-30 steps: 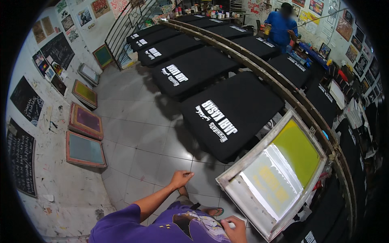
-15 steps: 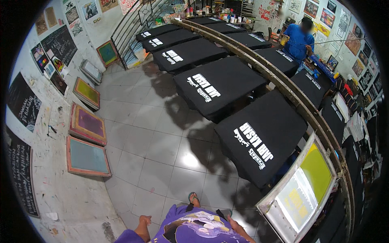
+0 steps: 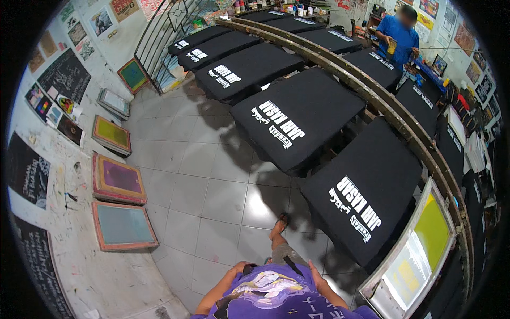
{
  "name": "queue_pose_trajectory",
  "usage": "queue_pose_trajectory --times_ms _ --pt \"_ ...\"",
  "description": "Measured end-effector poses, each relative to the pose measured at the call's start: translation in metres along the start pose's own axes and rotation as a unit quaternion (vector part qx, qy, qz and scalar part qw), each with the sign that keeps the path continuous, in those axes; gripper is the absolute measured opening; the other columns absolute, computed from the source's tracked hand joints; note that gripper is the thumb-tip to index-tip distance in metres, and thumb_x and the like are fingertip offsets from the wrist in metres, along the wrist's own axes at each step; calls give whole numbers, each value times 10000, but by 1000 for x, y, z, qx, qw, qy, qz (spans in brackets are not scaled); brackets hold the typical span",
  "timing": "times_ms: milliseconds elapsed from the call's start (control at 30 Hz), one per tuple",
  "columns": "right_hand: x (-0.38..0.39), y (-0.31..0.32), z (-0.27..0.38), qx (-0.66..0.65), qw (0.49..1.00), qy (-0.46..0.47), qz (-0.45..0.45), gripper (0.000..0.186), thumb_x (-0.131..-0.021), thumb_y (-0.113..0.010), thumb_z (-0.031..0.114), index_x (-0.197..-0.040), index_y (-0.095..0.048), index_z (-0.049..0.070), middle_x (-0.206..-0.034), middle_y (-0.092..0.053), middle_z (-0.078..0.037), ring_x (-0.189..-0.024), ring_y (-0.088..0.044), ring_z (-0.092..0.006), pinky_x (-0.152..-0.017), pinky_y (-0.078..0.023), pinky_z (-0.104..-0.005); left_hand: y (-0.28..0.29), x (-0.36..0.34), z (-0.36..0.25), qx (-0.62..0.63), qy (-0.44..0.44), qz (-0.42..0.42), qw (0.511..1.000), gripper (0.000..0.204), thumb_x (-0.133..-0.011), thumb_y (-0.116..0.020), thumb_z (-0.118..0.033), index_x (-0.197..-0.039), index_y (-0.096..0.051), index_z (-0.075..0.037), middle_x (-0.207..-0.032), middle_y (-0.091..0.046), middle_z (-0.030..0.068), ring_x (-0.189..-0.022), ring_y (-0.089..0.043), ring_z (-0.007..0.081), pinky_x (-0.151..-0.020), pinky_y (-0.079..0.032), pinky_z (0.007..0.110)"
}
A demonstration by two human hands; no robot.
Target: The person uses a squeegee to pull yellow ink across a screen printing frame onto a black t-shirt. They repeat this process on multiple shirts laid out on a table. Later, the person uses a small black tool to touch up or clean the white printed text on the shirts.
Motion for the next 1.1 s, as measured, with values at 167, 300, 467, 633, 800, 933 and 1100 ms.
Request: queue_pose_trajectory --times_ms 167,300,467,633,800,933,1100 --pt "36 -64 45 -110 991 65 44 687 -1044 -442 623 -1383 -595 45 -1331 -668 -123 -1140 -654 -244 -1003 -538 -378 62 -15 -20 -71 87 82 990 481 -950 -580 -501 -1207 -740 -128 -1259 -717 158 -1082 -705 335 -946 -556 417" --pt "31 -83 79 -122 990 65 28 675 -1035 -468 608 -1371 -601 38 -1314 -673 -124 -1131 -657 -246 -1001 -537 -380 110 -36 -24 -110 114 87 984 488 -953 -565 -504 -1233 -728 -139 -1283 -704 165 -1109 -693 351 -961 -551 421" --pt "7 -105 129 -113 992 60 5 661 -1024 -501 590 -1357 -608 29 -1292 -679 -125 -1120 -660 -249 -1000 -535 -383 155 -63 -15 -146 145 53 977 497 -956 -548 -508 -1265 -712 -154 -1312 -689 174 -1142 -677 370 -980 -545 427" --pt "-29 -124 176 -91 994 51 -21 647 -1013 -533 572 -1342 -615 21 -1271 -684 -126 -1109 -663 -252 -998 -533 -385 195 -61 10 -182 125 34 975 545 -949 -550 -519 -1377 -643 -194 -1382 -632 233 -1201 -640 434 -1049 -518 435" --pt "-82 -150 233 -34 996 56 -56 635 -1002 -566 554 -1328 -622 12 -1249 -690 -127 -1098 -667 -255 -996 -532 -388 239 -61 -25 57 360 -101 926 817 -896 -649 -649 -1428 -597 -31 -1383 -628 265 -1278 -627 375 -1089 -479 387" --pt "-112 -186 265 25 995 56 -73 626 -993 -593 540 -1316 -627 5 -1232 -694 -128 -1089 -669 -257 -995 -530 -390 275 -41 15 192 378 -160 892 790 -856 -750 -607 -1365 -653 -10 -1318 -674 259 -1240 -655 336 -1072 -483 367" --pt "-147 -241 288 113 986 65 -101 615 -982 -625 522 -1302 -635 -3 -1211 -700 -129 -1078 -673 -260 -993 -528 -393 378 -37 27 203 346 -186 897 759 -781 -834 -566 -1318 -698 -47 -1256 -724 193 -1108 -710 263 -979 -532 348"
Point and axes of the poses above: each hand's wrist, its own x-axis away from the middle knuckle, its own y-axis out of the back of the hand, z = x × y, the point moved 1 cm from there along -x, towards the middle knuckle
